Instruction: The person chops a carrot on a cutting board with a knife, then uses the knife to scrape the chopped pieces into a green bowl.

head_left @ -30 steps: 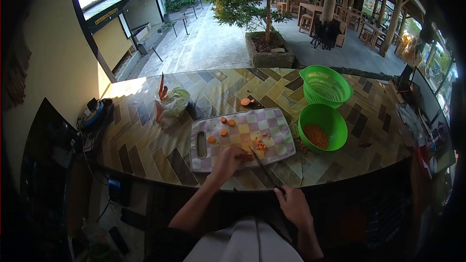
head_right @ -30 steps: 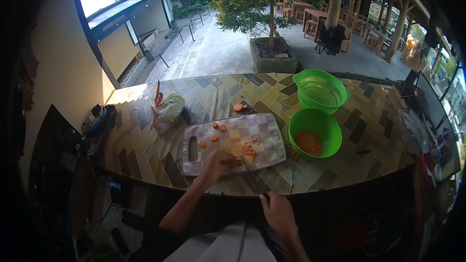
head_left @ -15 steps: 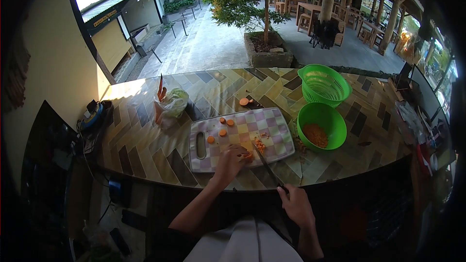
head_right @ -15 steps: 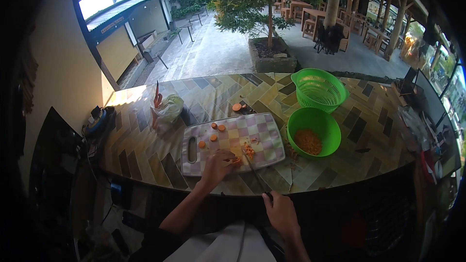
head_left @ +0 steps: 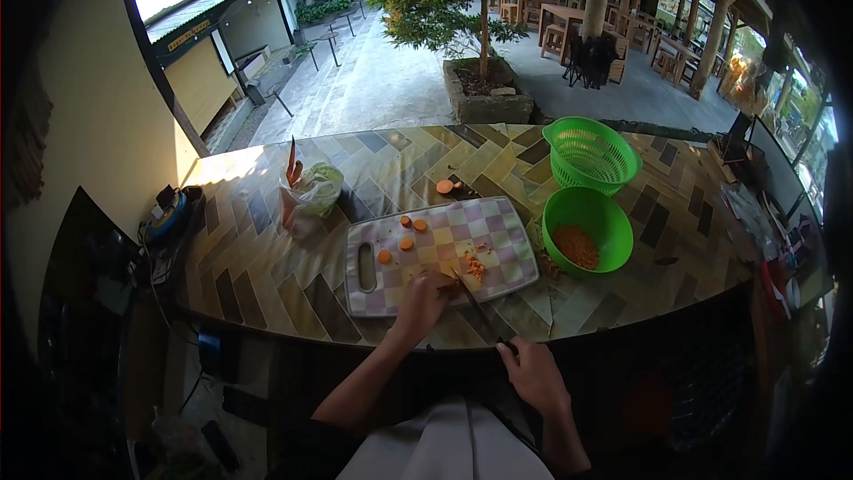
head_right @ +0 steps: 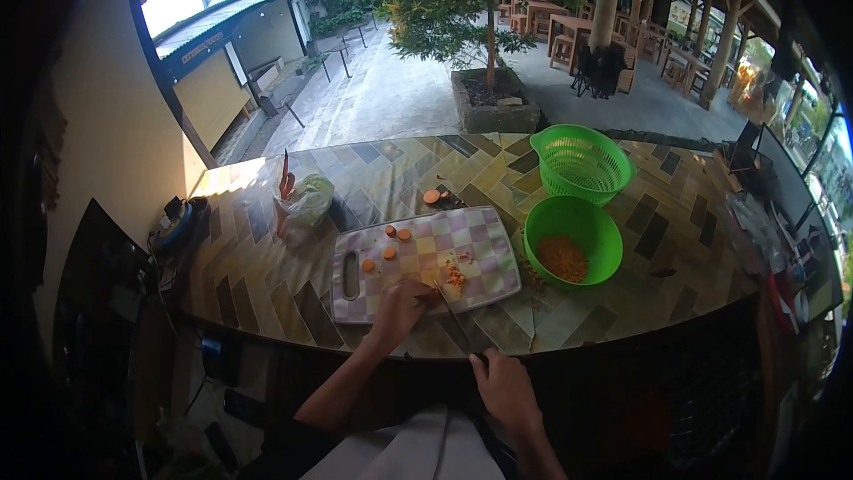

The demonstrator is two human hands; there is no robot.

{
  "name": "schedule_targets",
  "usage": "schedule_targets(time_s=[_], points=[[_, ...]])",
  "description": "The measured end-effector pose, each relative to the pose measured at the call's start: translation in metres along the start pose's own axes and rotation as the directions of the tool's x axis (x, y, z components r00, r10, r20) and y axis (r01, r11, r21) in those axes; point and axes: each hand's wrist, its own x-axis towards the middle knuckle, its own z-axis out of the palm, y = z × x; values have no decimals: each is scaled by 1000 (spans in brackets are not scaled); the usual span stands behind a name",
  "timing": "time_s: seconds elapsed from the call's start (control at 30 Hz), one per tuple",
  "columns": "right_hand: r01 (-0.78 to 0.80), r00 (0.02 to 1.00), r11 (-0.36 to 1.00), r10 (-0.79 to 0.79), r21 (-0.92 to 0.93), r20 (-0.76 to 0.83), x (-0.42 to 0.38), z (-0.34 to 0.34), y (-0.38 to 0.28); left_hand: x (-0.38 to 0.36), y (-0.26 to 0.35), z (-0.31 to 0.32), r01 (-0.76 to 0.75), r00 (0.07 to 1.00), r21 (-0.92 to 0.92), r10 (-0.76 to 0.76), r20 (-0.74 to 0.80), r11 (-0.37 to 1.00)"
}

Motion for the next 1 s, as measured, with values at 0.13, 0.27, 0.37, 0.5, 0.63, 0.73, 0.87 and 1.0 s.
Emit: schedule_targets(time_s=[0.13,0.27,0.37,0.5,0.63,0.73,0.87,1.0], points=[[11,999,1000,-11,21,-31,4,6,12,-1,1,3,43,998,-14,-44,-38,999],[7,1000,999,-6,40,-23,5,7,13,-1,1,2,62,997,-11,-62,-49,998],[18,1000,1000,-17,24,-26,6,12,16,-2,-1,3,61,996,-1,-61,-66,998],[22,998,999,-20,27,-55,3,10,11,-4,-4,7,104,988,-19,-105,-112,994],[12,999,1000,-12,-11,-52,-3,8,2,-4,-3,5,71,986,23,-67,-151,997],[19,1000,999,-19,-50,7,-2,11,2,-6,-9,8,77,984,-1,-77,-160,997],[34,999,995,-31,-98,35,1,16,2,-6,-8,10,77,978,-27,-80,-192,997],[8,996,988,5,-153,89,2,19,-4,-6,-8,11,72,980,-15,-74,-184,997]])
